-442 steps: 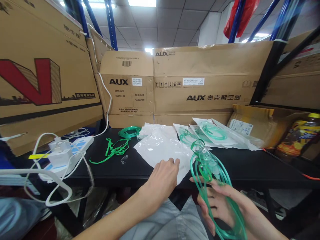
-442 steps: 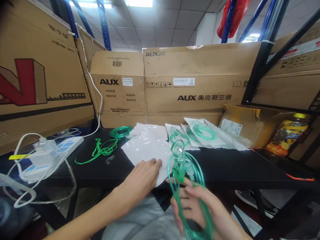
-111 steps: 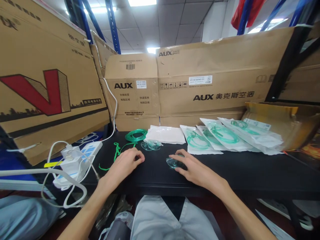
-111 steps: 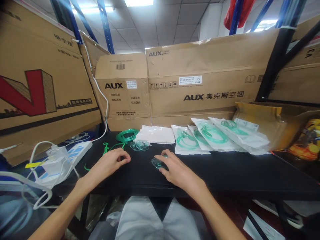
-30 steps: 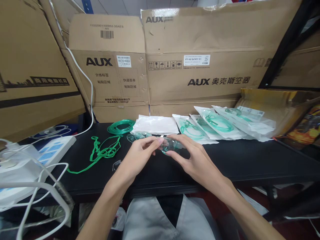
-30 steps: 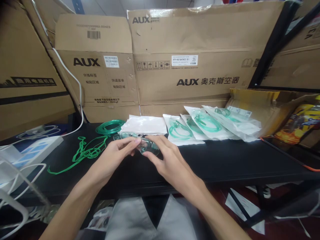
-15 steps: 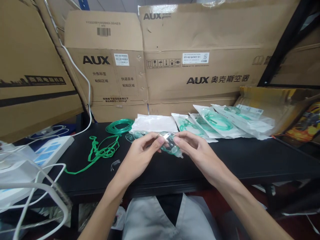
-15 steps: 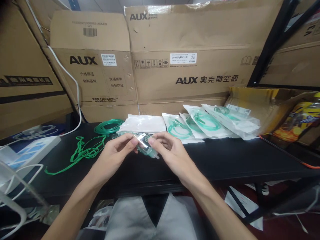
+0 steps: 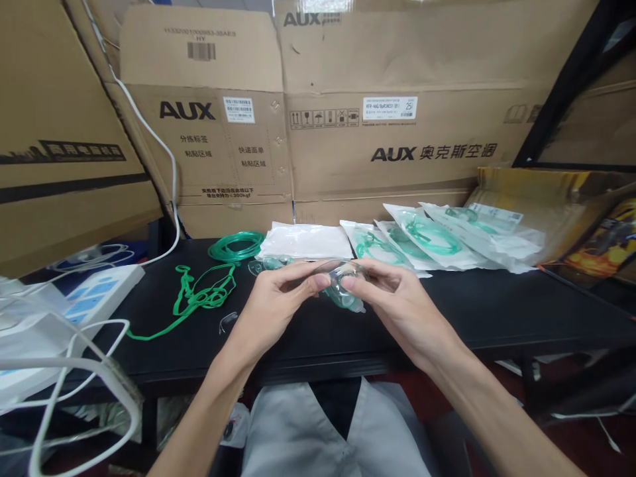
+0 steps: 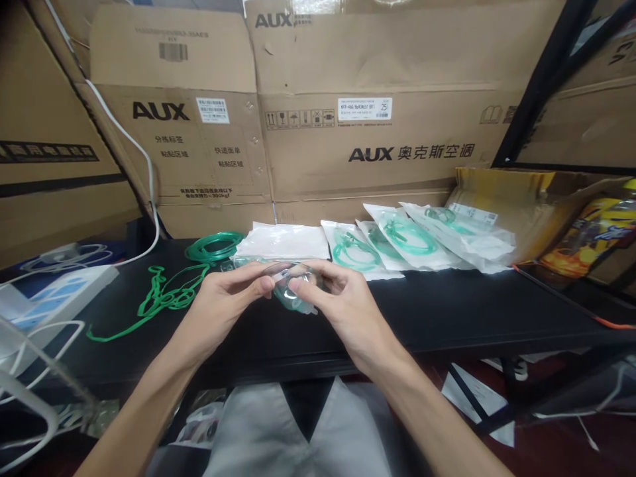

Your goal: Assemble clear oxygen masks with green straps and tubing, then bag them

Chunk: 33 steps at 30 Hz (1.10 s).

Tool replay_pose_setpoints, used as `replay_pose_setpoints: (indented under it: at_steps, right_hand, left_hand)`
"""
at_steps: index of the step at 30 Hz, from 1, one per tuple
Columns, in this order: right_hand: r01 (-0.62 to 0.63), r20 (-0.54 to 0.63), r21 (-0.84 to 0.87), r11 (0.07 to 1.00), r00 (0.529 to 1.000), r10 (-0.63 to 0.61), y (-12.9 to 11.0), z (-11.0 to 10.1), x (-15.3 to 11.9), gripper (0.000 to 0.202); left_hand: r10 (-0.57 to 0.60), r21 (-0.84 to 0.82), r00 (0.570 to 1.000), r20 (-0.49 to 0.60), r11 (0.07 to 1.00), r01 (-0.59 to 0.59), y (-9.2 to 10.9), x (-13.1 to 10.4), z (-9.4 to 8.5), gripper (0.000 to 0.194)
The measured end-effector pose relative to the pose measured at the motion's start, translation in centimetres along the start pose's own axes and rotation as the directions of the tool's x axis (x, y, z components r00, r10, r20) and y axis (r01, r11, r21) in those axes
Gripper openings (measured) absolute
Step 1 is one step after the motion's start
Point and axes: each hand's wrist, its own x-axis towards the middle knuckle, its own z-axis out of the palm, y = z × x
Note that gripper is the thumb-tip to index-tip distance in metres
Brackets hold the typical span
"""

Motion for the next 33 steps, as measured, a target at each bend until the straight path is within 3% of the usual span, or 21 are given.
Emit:
replay_pose_setpoints:
  at_steps: [7,14,21,28,33]
  right_hand:
    - [0.033,-0.105,-0.159,0.987,0.993,-0.050,-0.2,0.0,-0.1,0.011]
    - [0.011,-0.060,-0.223,0.975,0.998,-0.025,-0.2,-0.6,-0.2,0.011]
    - [-0.039,0.031,-0.151,0.988,0.999,0.044,-0.3,-1.0,0.0,0.011]
    - [-0.014,0.108,-0.086,0.996,0.994,0.023,-0.2,-0.9,0.0,0.010]
    - [-0.009,0.107,0.087,0.996,0.994,0.000,0.5,-0.6,0.2,0.008]
  left_hand:
    - [-0.022,0.109,0.999,-0.036,0.994,0.026,0.1,0.0,0.1,0.022]
    - [-0.029,0.141,1.000,0.007,0.990,0.027,0.5,0.0,-0.1,0.017]
    - [-0.025,0.140,0.998,0.061,0.990,0.016,0.8,-0.1,-0.3,0.016]
    - [0.007,0.324,0.999,0.049,0.946,-0.022,1.1,-0.5,-0.2,0.016]
    - [0.057,0.340,0.997,0.045,0.938,-0.069,1.7,-0.7,0.3,0.010]
